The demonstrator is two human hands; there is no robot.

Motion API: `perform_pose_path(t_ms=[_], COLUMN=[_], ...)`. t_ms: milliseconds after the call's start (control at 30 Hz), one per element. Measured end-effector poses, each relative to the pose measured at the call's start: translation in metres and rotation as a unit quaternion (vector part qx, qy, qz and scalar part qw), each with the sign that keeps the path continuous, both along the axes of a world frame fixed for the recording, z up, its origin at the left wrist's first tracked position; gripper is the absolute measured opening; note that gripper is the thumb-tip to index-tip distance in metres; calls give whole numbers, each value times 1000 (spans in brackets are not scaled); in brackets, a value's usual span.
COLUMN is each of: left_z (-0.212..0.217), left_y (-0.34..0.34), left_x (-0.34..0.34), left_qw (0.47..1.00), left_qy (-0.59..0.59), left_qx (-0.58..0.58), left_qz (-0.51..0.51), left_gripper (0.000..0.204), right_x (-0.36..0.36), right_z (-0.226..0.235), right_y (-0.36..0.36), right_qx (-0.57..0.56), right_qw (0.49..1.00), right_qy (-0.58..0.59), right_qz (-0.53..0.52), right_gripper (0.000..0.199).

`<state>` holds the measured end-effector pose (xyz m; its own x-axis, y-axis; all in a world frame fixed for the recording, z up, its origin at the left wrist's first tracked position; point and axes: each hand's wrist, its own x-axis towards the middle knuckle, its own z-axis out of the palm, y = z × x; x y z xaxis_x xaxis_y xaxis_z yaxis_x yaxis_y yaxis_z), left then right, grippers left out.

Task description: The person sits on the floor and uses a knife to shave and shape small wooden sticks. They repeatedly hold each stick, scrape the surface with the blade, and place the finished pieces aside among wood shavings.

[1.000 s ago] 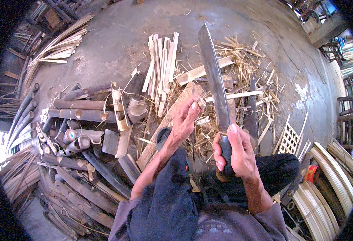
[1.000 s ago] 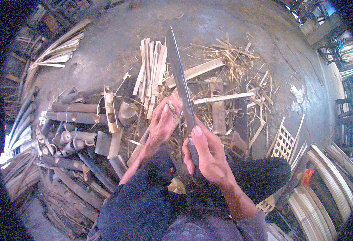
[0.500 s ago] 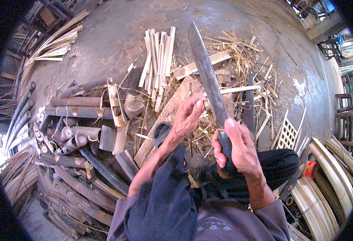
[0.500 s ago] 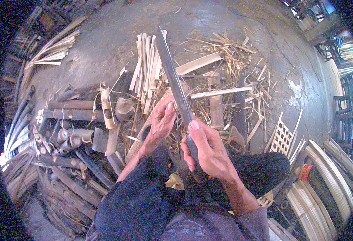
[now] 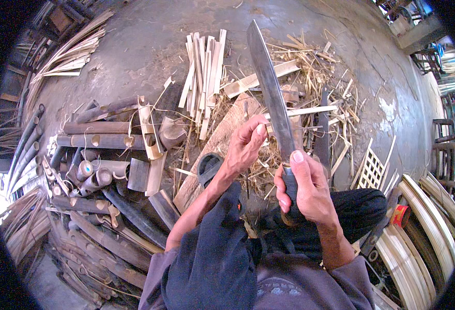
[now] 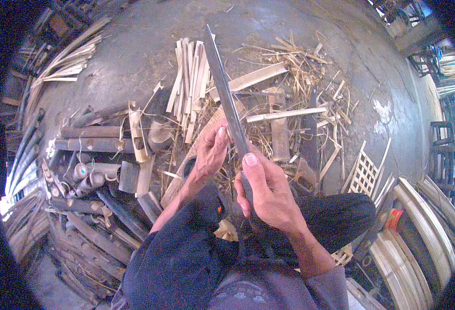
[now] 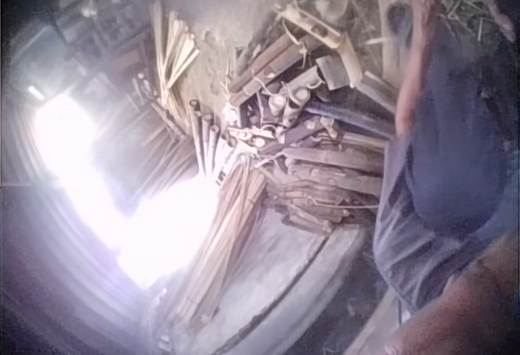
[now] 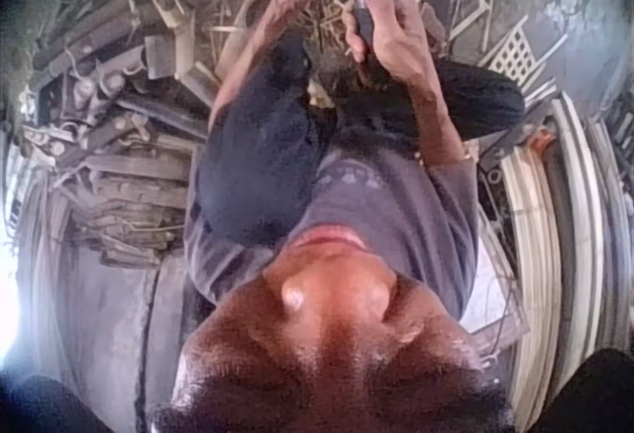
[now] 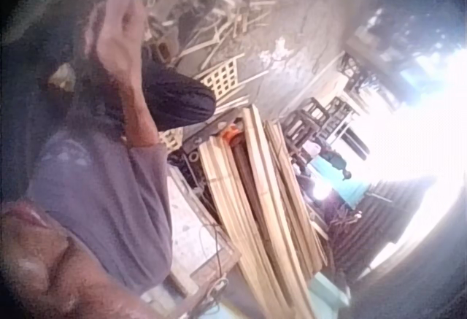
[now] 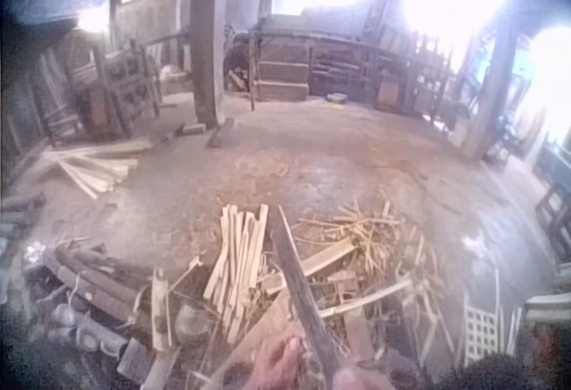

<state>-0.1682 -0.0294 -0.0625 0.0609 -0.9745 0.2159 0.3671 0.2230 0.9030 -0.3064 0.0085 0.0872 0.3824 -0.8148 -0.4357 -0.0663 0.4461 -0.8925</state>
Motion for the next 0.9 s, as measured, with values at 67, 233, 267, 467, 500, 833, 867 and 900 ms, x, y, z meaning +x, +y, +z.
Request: perform_pose_path(t_ms=[67, 233, 267, 467, 500, 833, 867, 900], left_z=[-2, 3, 7, 20, 25, 37, 4, 8], left_y=[-1, -1, -1, 3, 2, 2, 10, 6], left_x=[0, 3, 3, 6, 8, 14, 14, 15], left_qw=[1000, 999, 999, 998, 997, 996, 999, 999], left_qy=[13, -25, -25, -44, -58, -39, -18, -26], left_qx=[2, -27, -43, -24, -39, -77, 41, 25], left_qz=[-9, 15, 20, 34, 26, -3, 20, 23], left_gripper=[23, 22, 22, 29, 29, 31, 31, 31], right_x=[-1, 0, 0, 3, 3, 4, 8, 12], right_z=[-2, 6, 6, 2, 4, 14, -2, -8], right_y=[0, -2, -2, 0, 1, 7, 5, -1], right_qx=[-19, -49, -57, -90, -102, -98, -100, -106], right_qw=[1000, 998, 997, 993, 992, 992, 991, 990], right_qy=[5, 25, 29, 44, 54, 56, 65, 78], right_qz=[12, 41, 43, 58, 53, 50, 56, 55], right_gripper=[34, 49, 48, 49, 48, 46, 46, 47])
